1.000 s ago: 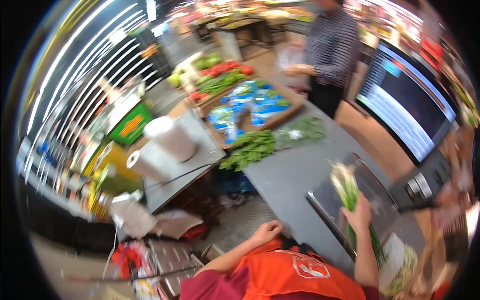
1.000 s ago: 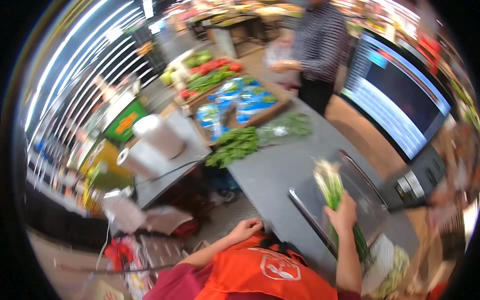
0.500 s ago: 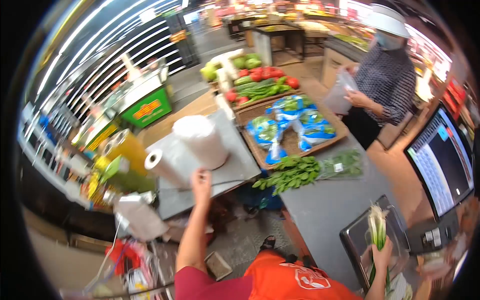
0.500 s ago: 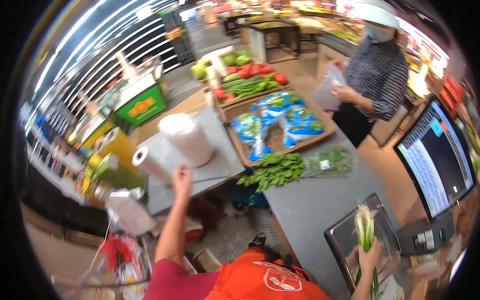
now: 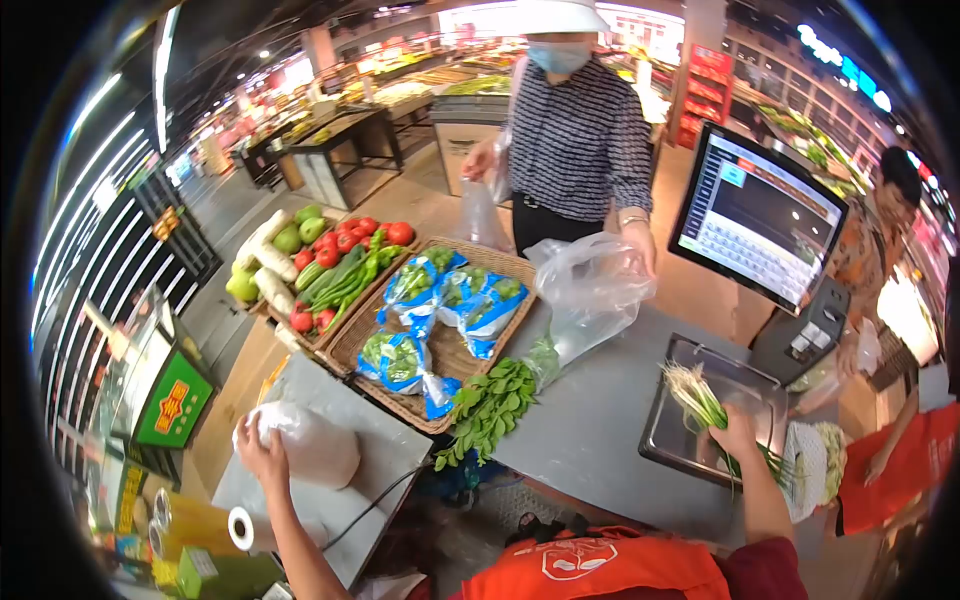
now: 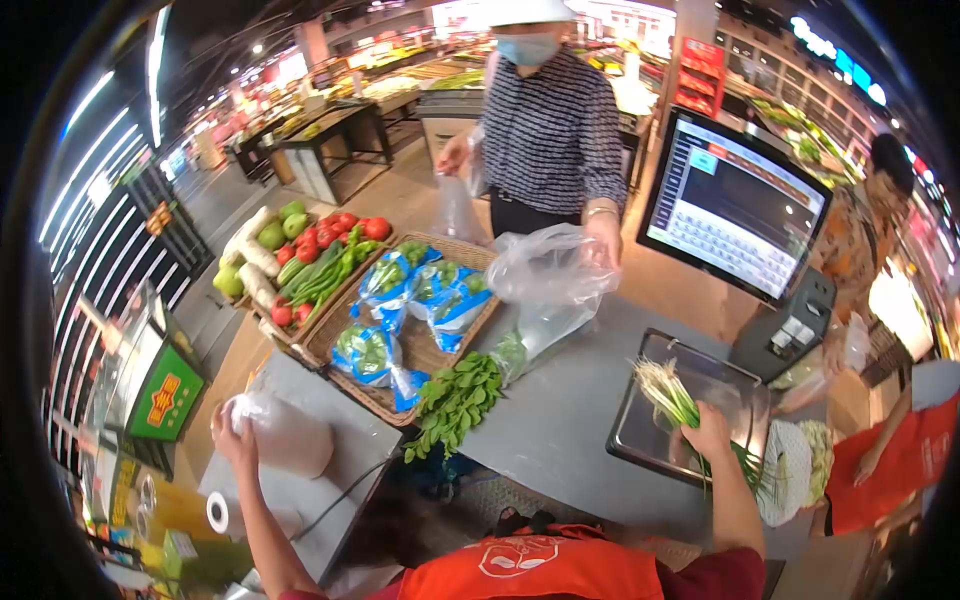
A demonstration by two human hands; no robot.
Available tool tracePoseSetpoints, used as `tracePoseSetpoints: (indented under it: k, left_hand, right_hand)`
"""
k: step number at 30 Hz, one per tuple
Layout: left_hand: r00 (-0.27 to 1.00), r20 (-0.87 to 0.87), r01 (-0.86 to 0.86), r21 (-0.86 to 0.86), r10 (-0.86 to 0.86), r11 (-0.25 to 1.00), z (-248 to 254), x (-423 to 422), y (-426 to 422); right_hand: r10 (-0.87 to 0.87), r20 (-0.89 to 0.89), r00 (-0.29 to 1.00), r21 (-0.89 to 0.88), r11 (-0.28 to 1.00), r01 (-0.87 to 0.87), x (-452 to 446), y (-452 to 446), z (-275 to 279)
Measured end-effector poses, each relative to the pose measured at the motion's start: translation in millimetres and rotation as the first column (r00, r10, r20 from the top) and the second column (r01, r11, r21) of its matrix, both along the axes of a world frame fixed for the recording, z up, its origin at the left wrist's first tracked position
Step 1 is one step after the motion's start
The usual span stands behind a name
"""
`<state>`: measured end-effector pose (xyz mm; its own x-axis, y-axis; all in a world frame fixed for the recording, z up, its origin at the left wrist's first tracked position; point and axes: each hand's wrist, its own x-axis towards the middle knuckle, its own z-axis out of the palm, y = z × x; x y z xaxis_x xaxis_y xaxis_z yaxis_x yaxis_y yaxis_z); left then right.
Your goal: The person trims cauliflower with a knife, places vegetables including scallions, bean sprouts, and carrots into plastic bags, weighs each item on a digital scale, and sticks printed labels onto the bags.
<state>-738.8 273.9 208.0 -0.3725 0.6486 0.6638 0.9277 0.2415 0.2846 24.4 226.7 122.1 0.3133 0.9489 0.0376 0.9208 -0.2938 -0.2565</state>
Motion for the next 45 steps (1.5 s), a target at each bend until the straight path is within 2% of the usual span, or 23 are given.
tracePoseSetpoints:
  k: [1,4,5,6,8,9,10,12,15,17,18,21,23,25,28,31,35,37,39,42,43,44,45]
  left_hand:
    - [0.995,-0.094,-0.018,0.063,0.024,0.998,8.4,12.9,0.4]
    - [0.979,0.012,0.195,0.209,-0.202,0.958,13.2,56.8,17.4]
    - [0.912,0.255,0.282,0.177,-0.321,0.943,12.7,84.0,23.4]
    - [0.771,0.505,0.346,0.178,-0.388,0.921,7.3,117.5,31.5]
    - [0.544,0.682,0.601,0.091,-0.489,0.794,10.3,193.1,48.8]
    - [0.284,0.85,0.667,0.157,-0.443,0.728,10.9,236.0,55.5]
    - [0.288,0.806,0.782,0.114,-0.517,0.613,0.2,265.5,69.6]
    - [0.077,0.902,0.841,0.17,-0.425,0.514,-5.8,328.5,92.0]
    - [0.238,0.745,0.867,0.126,-0.623,0.482,-29.6,389.0,143.9]
    - [0.195,0.869,0.898,0.028,-0.454,0.44,-29.3,418.7,160.7]
    - [0.292,0.737,0.875,0.052,-0.61,0.481,-52.2,428.8,171.5]
    - [0.447,0.674,0.879,-0.21,-0.588,0.427,-45.4,438.7,179.5]
    - [0.279,0.7,0.886,0.076,-0.658,0.457,-62.6,447.6,184.5]
    - [0.313,0.547,0.879,0.142,-0.777,0.454,-43.5,457.0,166.8]
    - [0.421,0.401,0.871,0.072,-0.814,0.486,-28.1,461.2,149.8]
    - [0.355,0.424,0.89,0.119,-0.833,0.44,-11.9,474.5,126.1]
    - [0.342,0.292,0.902,0.165,-0.893,0.4,-0.5,481.9,97.6]
    - [0.403,0.483,0.873,0.054,-0.778,0.485,-1.1,470.8,86.8]
    - [0.204,0.538,0.842,0.331,-0.818,0.427,-20.0,462.7,90.7]
    - [0.065,0.585,0.891,0.33,-0.808,0.311,-20.2,466.8,78.5]
    - [0.151,0.529,0.937,0.193,-0.835,0.292,-6.1,476.1,63.3]
    - [0.094,0.526,0.952,0.202,-0.845,0.231,-7.9,485.1,53.4]
    - [0.078,0.522,0.978,0.125,-0.85,0.166,-5.1,491.5,40.0]
  right_hand:
    - [0.011,0.016,1.0,-0.01,1.0,-0.011,-4.0,1.3,7.9]
    - [-0.067,-0.005,0.998,-0.09,0.994,0.066,-7.7,4.4,13.9]
    - [-0.105,0.001,0.994,-0.099,0.99,0.105,-6.1,5.2,10.0]
    - [-0.132,-0.001,0.991,-0.119,0.984,0.131,-5.6,5.0,9.7]
    - [-0.124,-0.019,0.992,-0.109,0.987,0.122,-7.7,3.9,12.4]
    - [-0.093,-0.034,0.995,-0.078,0.993,0.09,-9.0,2.4,13.4]
    - [-0.047,0.013,0.999,-0.023,0.999,0.047,-7.3,0.4,4.8]
    - [-0.013,0.029,0.999,0.016,1.0,0.012,-4.0,-8.2,-1.0]
    - [-0.092,-0.008,0.996,-0.236,0.968,0.087,-9.2,0.6,16.1]
    - [-0.157,-0.009,0.988,-0.246,0.957,0.15,-11.4,4.0,17.1]
    - [-0.186,-0.009,0.983,-0.254,0.951,0.178,-10.7,3.7,16.7]
    - [-0.212,-0.07,0.975,-0.222,0.956,0.192,-5.8,-4.7,20.7]
    - [-0.234,-0.165,0.958,-0.147,0.966,0.21,8.0,-18.2,18.3]
    - [-0.192,-0.297,0.936,-0.041,0.981,0.188,12.5,-29.5,35.1]
    - [-0.101,-0.459,0.883,0.023,0.992,0.126,7.3,-38.8,82.9]
    - [0.125,-0.493,0.861,0.152,0.987,-0.055,-19.4,-30.2,114.3]
    - [0.285,-0.174,0.942,0.127,0.956,-0.266,-68.7,11.7,127.7]
    - [0.316,-0.032,0.948,0.134,0.941,-0.309,-83.3,32.0,118.8]
    - [0.333,0.13,0.934,0.202,0.913,-0.354,-98.4,45.9,104.2]
    - [0.453,0.202,0.869,0.241,0.837,-0.492,-124.1,62.8,71.0]
    - [0.501,0.231,0.834,0.227,0.806,-0.547,-131.2,70.2,59.1]
    - [0.504,0.081,0.86,0.115,0.853,-0.51,-136.4,72.7,68.5]
    - [0.541,-0.008,0.841,0.207,0.823,-0.528,-134.5,82.2,50.8]
